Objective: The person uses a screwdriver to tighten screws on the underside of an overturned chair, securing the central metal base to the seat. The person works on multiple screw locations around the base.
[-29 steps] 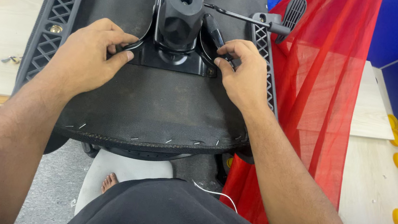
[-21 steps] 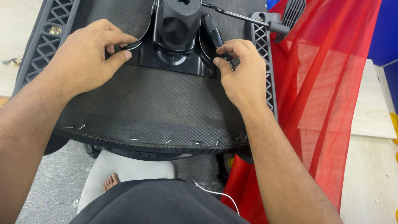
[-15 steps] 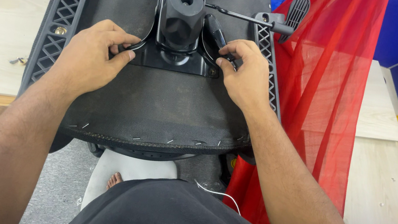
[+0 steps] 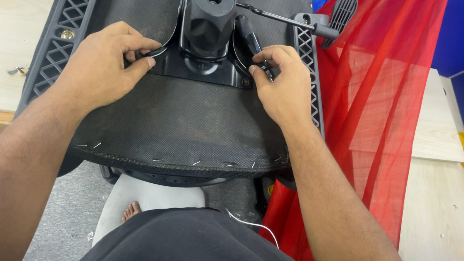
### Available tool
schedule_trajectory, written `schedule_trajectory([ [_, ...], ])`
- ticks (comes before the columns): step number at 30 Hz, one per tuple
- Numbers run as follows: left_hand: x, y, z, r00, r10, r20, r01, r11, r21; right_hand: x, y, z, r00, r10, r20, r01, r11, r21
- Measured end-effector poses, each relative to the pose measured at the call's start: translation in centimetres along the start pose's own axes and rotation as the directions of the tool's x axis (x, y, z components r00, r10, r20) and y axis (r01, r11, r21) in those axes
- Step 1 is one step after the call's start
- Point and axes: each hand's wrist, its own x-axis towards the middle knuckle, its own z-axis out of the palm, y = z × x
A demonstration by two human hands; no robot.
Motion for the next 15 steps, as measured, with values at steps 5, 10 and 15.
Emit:
schedule_trajectory([
  [5, -1.4, -2.0, -1.8, 0.962, 0.078, -0.260, -0.123, 0.979, -0.163, 0.1, 0.2, 0.2, 0.999, -0.032, -0.010, 0.032, 0.999, -0.003],
  [10, -3.3, -14.7, -3.0, 0.794, -0.379, -0.475, 0.113, 0.860, -0.498, 0.1, 0.1, 0.3, 1.000, -0.029, -0.012, 0.029, 0.999, 0.026],
  [15, -6.7, -30.8, 1.8, 0.637, -0.725, -0.261, 0.566, 0.671, -0.479, -0.5, -0.1, 0.2, 1.000, -0.027, 0.002, 0.027, 0.999, 0.029],
])
